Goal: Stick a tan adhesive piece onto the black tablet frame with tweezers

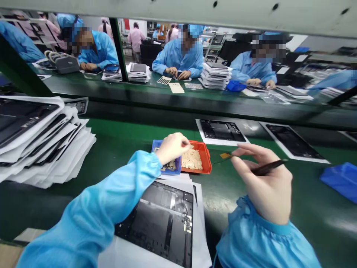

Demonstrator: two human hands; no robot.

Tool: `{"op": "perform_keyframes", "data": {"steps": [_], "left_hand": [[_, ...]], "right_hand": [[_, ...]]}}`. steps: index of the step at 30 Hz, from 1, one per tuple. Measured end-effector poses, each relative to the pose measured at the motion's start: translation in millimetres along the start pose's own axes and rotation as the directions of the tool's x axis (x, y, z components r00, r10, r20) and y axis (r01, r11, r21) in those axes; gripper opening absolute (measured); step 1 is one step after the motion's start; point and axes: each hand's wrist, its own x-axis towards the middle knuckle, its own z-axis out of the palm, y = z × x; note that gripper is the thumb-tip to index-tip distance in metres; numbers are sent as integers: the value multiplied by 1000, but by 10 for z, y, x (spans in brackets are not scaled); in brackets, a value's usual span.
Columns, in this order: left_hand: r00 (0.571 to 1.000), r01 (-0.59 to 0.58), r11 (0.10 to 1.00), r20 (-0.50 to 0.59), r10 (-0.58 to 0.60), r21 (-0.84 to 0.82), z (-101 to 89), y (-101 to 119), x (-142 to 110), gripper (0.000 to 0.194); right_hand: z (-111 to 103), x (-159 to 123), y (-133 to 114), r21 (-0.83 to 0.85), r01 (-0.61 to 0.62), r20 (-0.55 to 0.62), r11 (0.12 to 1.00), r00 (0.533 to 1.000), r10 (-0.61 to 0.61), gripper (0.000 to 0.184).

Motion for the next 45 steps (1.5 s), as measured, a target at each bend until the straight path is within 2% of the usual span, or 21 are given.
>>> {"op": "perform_keyframes", "data": {"steps": [3,5,7,9,10,11,13,14,15,16,17,19,21,22,23,25,26,29,30,38,45], "left_hand": [[996,-8,998,90,2,57,268,100,274,14],[995,-6,997,102,-2,77,331,131,295,12],[996,-14,997,89,7,73,269,162,186,9],[988,-109,994,111,111,-29,109,212,-22,21],[963,-210,968,140,228,-135,8,244,-148,28],[912,-328,908,163,376,-261,-97,278,-279,32],[757,-521,716,136,639,-465,-290,343,-533,31],[694,-583,637,98,713,-504,-371,369,-646,26],[663,-628,600,65,746,-496,-437,388,-746,21],[656,-660,591,26,754,-463,-489,400,-834,17],[671,-679,602,-24,741,-421,-529,402,-910,16],[748,-656,675,-166,643,-338,-578,381,-1038,17],[824,-549,785,-345,450,-288,-600,342,-1139,19],[838,-490,826,-411,358,-280,-606,324,-1179,20],[843,-445,853,-450,295,-274,-608,309,-1212,21],[840,-411,880,-475,263,-239,-604,296,-1252,21],[833,-413,886,-482,273,-211,-599,298,-1260,20],[793,-423,897,-531,300,-126,-579,322,-1249,17],[782,-425,899,-545,303,-110,-573,331,-1240,16],[771,-425,894,-575,275,-143,-551,379,-1203,17],[821,-430,860,-517,245,-275,-470,404,-1218,14]], "right_hand": [[-112,-5,3,47,-18,-13,999,1000,19,28],[-131,-13,-6,62,-5,29,998,1000,3,30],[-126,-19,-21,77,30,80,997,996,-36,35],[-99,-27,-47,102,78,155,992,984,-93,44],[-77,-35,-65,117,96,210,988,970,-119,49],[-50,-47,-88,133,112,269,985,952,-144,53],[10,-85,-143,164,136,379,977,906,-189,58],[39,-109,-172,176,150,422,973,881,-212,59],[66,-132,-198,190,165,454,968,859,-236,59],[92,-154,-219,208,178,476,962,841,-259,57],[116,-173,-234,231,184,488,955,828,-277,55],[171,-202,-246,318,166,443,933,844,-302,43],[241,-233,-243,485,149,278,862,908,-314,26],[282,-256,-240,559,159,170,814,939,-300,30],[325,-287,-239,608,168,71,776,962,-265,40],[407,-377,-240,646,159,-42,746,984,-174,53],[442,-432,-243,647,130,-48,752,990,-130,51],[506,-593,-253,646,21,13,763,999,-39,23],[516,-633,-256,640,4,26,769,999,-27,20],[559,-680,-223,562,11,41,827,998,-41,20],[552,-622,-190,621,60,29,781,995,-99,14]]}}
